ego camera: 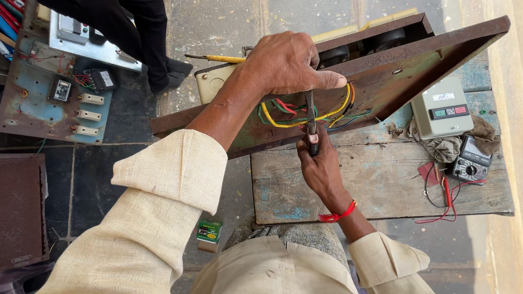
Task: The person repairs an electrical panel using pliers and a screwdriver to manipulate and secure wires within the unit.
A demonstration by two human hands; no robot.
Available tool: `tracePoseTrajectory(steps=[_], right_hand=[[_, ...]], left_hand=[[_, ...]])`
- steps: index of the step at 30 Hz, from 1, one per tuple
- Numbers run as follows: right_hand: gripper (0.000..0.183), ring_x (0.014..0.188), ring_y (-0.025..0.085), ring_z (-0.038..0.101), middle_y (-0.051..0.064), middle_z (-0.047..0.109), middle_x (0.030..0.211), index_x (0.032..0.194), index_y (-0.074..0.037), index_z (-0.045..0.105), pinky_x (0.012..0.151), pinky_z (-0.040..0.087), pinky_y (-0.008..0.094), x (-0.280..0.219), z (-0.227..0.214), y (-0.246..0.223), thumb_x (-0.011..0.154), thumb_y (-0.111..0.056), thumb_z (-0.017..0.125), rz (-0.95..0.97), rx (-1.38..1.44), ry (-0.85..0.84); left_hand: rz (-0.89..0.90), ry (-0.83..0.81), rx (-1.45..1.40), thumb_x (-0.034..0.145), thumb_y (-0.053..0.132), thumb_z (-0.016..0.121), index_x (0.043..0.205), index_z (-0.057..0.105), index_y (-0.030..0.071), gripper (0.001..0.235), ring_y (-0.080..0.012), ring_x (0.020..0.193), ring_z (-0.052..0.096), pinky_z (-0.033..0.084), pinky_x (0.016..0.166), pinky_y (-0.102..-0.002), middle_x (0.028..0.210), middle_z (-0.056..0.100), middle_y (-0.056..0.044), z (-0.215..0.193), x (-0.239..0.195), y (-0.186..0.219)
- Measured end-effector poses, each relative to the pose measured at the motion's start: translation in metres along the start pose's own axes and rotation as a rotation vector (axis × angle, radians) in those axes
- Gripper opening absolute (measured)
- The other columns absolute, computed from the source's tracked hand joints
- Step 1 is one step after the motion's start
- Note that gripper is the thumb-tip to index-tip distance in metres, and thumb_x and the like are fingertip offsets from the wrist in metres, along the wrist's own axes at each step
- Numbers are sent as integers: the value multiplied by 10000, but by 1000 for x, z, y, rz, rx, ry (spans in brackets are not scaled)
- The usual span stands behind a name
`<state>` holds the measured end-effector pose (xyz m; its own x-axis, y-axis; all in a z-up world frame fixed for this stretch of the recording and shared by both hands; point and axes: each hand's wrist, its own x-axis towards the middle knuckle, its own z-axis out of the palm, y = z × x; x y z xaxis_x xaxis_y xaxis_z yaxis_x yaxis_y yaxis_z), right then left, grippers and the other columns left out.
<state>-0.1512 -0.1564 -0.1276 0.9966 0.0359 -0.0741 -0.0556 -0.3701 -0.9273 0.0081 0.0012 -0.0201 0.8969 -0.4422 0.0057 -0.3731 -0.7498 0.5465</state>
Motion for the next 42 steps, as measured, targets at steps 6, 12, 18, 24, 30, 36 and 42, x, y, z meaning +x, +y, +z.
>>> tracePoseTrajectory(steps=[6, 12, 18, 24, 30, 36, 42], right_hand=[[274, 708, 140, 541, 53, 606, 785, 1217, -51, 535, 666, 484, 304, -10, -21, 5, 960, -99, 618, 171, -83, -60], [264, 721, 105, 570, -2, 614, 814, 1172, -19, 593, 660, 488, 276, -7, -8, 35, 909, -32, 609, 231, 255, -90], [304, 754, 82, 540, 8, 567, 842, 1191, 15, 612, 676, 487, 251, -15, -9, 30, 892, -10, 659, 101, 82, -43], [338, 788, 76, 560, -5, 580, 863, 1256, -8, 586, 710, 486, 248, -23, -22, 18, 977, -189, 648, 142, 50, -64], [421, 737, 128, 604, 31, 630, 847, 1237, 5, 627, 670, 489, 308, -32, -29, 7, 994, -336, 672, 327, 268, -113], [567, 700, 105, 646, 15, 682, 858, 1379, -50, 504, 618, 551, 307, -60, -49, -14, 962, -412, 631, 116, -6, -66], [345, 629, 116, 555, 25, 577, 740, 1189, -41, 579, 564, 492, 301, -55, -76, -10, 1016, -337, 611, 304, 15, -239]], left_hand=[[30, 35, -7, 669, 846, 749, 504, 646, 159, 715, -177, 416, 563, 487, 478, -396, 434, 556, -31, 2, -6, 12], [-11, -12, 9, 705, 815, 755, 513, 648, 154, 697, -186, 443, 552, 488, 501, -406, 458, 559, -36, -3, -6, 19], [38, 54, -15, 668, 824, 785, 485, 649, 136, 724, -184, 407, 545, 470, 490, -395, 425, 544, -28, -2, 1, 13], [-50, -43, -23, 661, 821, 773, 525, 658, 163, 681, -179, 446, 563, 487, 501, -398, 456, 562, -21, -2, 1, 16], [-29, -35, -17, 659, 838, 761, 506, 654, 141, 722, -174, 441, 558, 487, 503, -390, 446, 553, -21, -7, -2, 20], [-14, -56, -20, 669, 832, 741, 525, 675, 134, 715, -185, 445, 578, 496, 501, -409, 446, 561, -26, -6, -7, 26], [-57, -102, -12, 688, 812, 734, 596, 713, 122, 697, -212, 523, 640, 534, 574, -416, 514, 621, -47, -10, -10, 35]])
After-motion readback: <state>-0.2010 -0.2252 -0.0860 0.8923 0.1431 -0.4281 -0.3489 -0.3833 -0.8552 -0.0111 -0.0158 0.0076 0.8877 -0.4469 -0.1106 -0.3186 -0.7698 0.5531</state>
